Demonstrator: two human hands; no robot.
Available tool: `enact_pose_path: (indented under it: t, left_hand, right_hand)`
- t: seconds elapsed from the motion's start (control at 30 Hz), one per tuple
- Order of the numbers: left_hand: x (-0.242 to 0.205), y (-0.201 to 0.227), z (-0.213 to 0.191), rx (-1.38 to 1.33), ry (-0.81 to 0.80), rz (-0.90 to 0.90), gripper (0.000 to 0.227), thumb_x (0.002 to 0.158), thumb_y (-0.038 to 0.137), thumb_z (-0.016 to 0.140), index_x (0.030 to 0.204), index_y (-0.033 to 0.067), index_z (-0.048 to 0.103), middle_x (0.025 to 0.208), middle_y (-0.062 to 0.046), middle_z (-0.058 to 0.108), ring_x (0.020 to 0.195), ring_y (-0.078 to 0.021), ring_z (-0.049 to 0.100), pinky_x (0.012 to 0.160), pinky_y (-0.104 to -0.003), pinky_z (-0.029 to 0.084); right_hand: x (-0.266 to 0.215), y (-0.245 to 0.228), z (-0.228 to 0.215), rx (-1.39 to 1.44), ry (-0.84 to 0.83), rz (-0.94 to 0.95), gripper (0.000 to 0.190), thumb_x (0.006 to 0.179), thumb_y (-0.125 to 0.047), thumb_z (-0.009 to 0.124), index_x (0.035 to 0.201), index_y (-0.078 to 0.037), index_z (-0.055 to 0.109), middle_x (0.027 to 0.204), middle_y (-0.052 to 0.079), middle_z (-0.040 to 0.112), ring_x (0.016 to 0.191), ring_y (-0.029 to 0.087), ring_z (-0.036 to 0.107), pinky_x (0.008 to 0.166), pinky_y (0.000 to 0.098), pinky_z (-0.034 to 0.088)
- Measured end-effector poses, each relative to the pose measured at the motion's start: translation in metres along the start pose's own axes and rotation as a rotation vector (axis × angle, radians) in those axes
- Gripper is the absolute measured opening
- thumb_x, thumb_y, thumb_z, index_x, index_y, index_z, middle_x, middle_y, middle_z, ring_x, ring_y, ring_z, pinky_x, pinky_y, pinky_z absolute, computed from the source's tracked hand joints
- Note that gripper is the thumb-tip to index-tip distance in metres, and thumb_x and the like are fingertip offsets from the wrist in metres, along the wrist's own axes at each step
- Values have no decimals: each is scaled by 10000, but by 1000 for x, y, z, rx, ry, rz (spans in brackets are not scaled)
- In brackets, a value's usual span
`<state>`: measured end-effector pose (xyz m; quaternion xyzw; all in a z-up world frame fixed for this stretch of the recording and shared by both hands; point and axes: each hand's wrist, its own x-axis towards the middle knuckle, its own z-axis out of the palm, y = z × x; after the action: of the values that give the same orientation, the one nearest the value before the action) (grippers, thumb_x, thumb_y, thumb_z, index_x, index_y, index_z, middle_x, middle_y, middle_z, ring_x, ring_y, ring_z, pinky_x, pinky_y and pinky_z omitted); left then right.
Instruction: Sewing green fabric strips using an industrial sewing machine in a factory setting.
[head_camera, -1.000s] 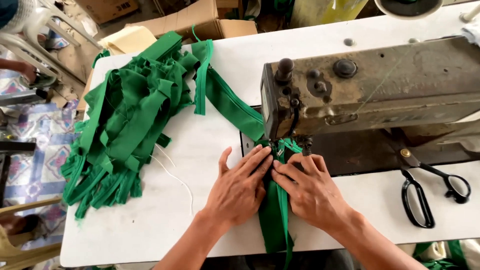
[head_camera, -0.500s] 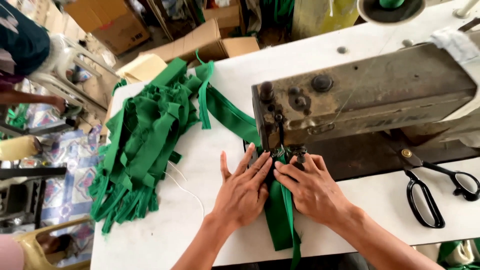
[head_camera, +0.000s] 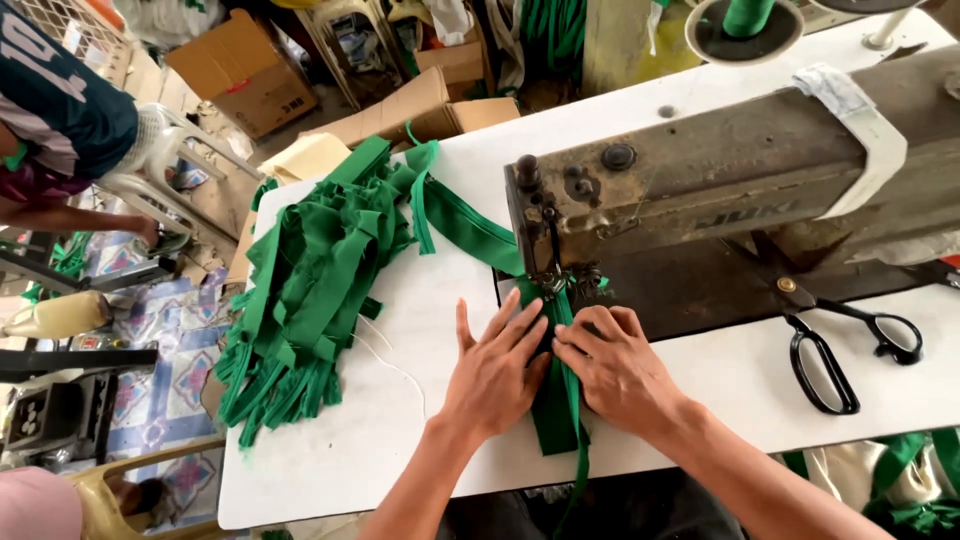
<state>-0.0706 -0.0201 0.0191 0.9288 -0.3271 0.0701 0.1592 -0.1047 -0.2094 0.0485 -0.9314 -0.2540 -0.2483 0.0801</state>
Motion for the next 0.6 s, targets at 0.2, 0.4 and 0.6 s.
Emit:
enact_pose_path:
  t: [0.2, 0.4, 0.6]
  left_hand:
    - [-11, 2, -13, -77, 69, 164, 344, 1051, 213, 525, 1342, 93, 667, 1468, -41, 609, 1499, -279, 392, 1184, -738, 3]
    - [-7, 2, -13, -66, 45, 206, 381, 1023, 220, 571, 1354, 40, 629, 1485, -88, 579, 1440, -261, 484, 1185, -742, 105]
    - [-7, 1, -10, -92, 21, 155, 404, 1031, 283, 547, 1344, 43, 634, 1499, -62, 546, 1418, -235, 501, 1157, -767, 123]
  right_hand:
    - [-33, 5, 13, 106, -102, -117, 163, 1003, -59, 578, 1098, -40, 709, 1182, 105, 667, 1188, 328, 522, 903, 515, 450]
    - [-54, -4, 1, 194, -113, -111, 202, 964, -22, 575, 1118, -61, 700, 1179, 87, 671, 1221, 317, 545, 956, 575, 427]
    - [-54, 2, -8, 274, -130, -178, 195, 950, 32, 594, 1088, -46, 707, 1173, 96, 670, 1189, 325, 550, 912, 551, 437]
